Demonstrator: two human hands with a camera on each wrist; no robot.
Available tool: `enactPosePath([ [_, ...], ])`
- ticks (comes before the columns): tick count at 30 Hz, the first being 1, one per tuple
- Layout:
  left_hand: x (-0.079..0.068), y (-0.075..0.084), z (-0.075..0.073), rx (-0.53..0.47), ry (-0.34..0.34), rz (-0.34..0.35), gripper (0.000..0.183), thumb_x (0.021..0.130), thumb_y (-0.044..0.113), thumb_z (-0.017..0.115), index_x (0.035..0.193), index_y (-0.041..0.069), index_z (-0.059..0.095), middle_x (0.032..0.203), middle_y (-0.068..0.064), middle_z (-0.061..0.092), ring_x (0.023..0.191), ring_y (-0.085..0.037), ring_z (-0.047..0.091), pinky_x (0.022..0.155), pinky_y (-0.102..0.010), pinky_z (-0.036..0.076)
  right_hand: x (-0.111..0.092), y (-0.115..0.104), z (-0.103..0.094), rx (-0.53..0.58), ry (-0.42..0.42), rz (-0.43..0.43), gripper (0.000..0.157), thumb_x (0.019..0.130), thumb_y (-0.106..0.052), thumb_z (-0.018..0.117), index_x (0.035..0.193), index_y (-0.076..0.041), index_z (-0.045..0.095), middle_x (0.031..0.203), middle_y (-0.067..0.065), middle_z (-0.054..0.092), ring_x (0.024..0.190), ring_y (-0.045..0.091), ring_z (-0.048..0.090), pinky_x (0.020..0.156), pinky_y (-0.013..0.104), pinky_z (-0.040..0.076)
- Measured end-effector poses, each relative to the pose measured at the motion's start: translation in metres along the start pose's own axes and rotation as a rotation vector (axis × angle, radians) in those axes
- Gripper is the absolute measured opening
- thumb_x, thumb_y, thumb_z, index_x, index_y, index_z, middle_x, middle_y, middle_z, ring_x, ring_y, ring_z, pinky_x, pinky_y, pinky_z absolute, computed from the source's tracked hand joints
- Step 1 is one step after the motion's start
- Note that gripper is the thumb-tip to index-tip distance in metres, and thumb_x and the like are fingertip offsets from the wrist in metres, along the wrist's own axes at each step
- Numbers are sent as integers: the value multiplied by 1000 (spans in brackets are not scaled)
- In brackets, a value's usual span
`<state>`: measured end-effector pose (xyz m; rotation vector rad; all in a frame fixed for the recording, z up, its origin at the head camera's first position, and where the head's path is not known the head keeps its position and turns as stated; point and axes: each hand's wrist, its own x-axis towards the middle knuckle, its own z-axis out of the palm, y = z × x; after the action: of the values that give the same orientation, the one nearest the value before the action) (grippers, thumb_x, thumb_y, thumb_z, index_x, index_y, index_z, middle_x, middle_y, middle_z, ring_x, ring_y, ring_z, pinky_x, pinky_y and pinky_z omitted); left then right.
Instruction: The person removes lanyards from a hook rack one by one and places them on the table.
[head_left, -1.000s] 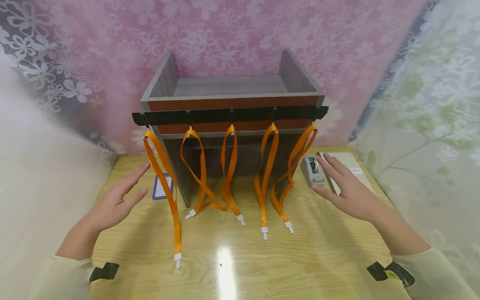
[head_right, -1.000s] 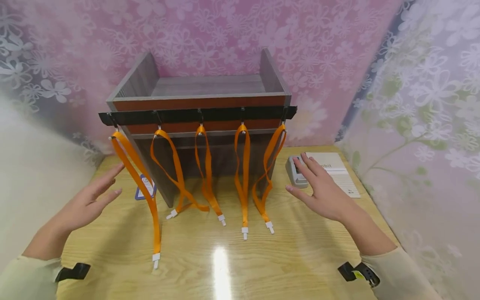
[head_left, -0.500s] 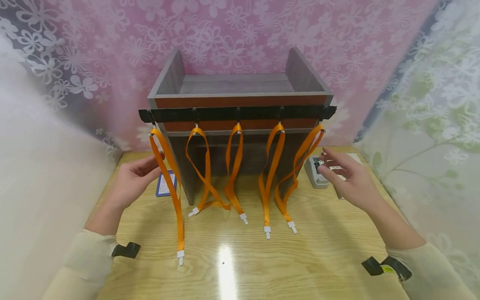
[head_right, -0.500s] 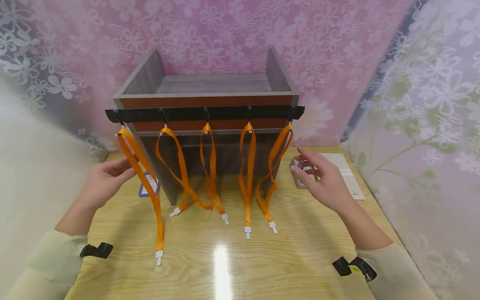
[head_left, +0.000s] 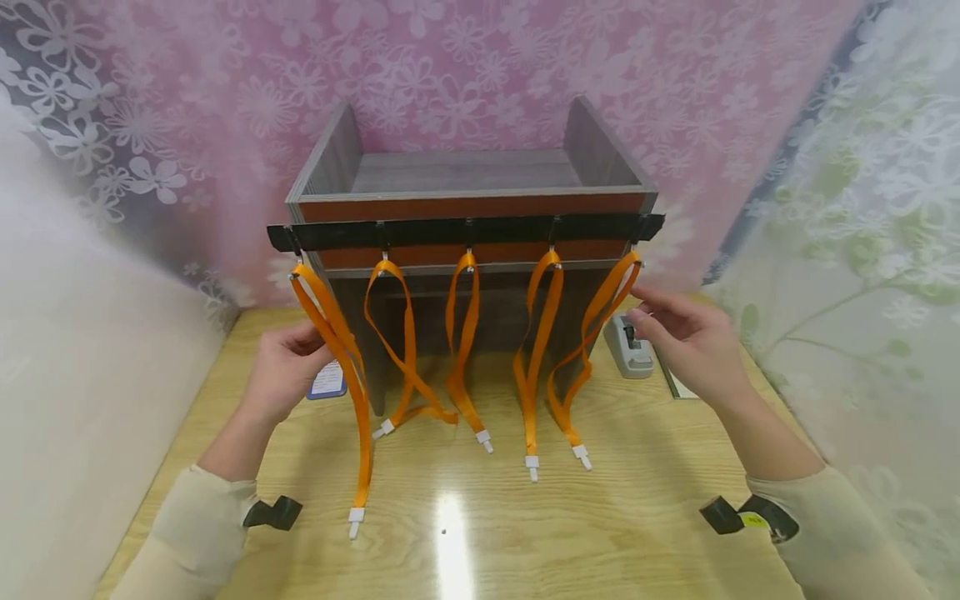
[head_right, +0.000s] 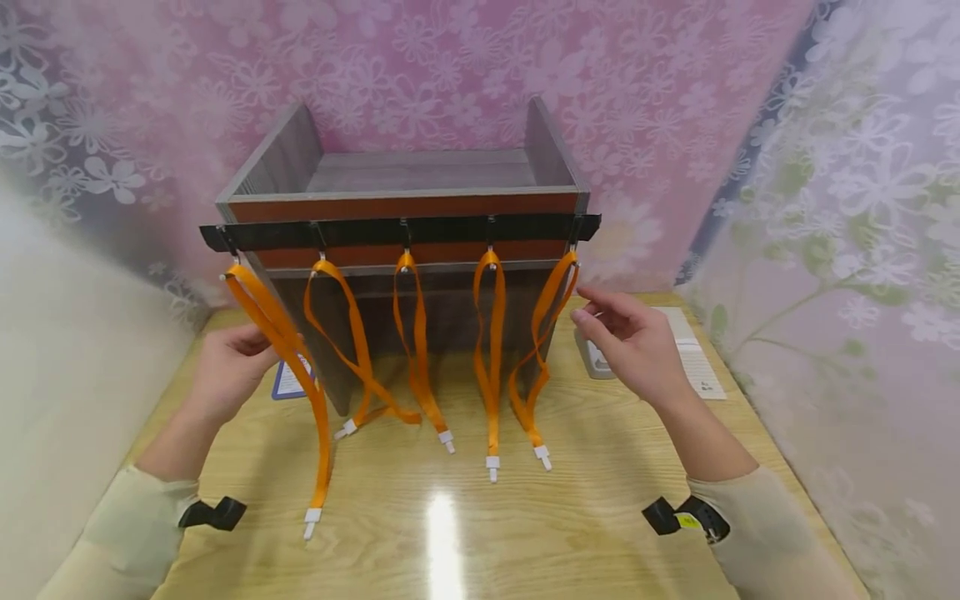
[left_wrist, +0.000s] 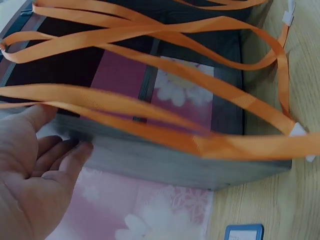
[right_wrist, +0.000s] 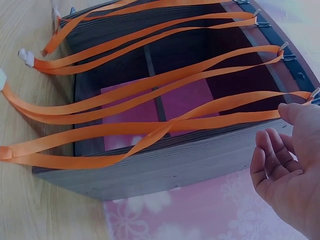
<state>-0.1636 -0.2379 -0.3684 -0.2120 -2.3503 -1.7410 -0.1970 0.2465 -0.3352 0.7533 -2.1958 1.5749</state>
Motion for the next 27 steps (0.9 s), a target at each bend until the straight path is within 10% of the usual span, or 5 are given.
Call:
enactPosePath([
  [10,-3,3,4,-19,65,-20,29,95,10,68,115,-12,70,84,23,73,81,0,71,78,-17,58,5,0,4,106,-23,0,26,90,11,64,116,15,66,94,-10,74,71,3,68,66,14,57],
  [18,-3,4,6,-68,93,-60,15,94,10,69,103,16,80,81,21,74,79,0,71,74,-17,59,11,-7,8,-44,19,67,21,91,1,69,110,11,69,85,-16,73,62,3,65,60,18,57],
  [27,-3,3,8,-53,130,-66,19,94,11,69,109,3,77,78,22,73,78,-1,72,74,-17,59,16,-13,9,9,64,79,15,90,-2,72,104,5,73,82,-9,74,62,8,67,56,17,54],
])
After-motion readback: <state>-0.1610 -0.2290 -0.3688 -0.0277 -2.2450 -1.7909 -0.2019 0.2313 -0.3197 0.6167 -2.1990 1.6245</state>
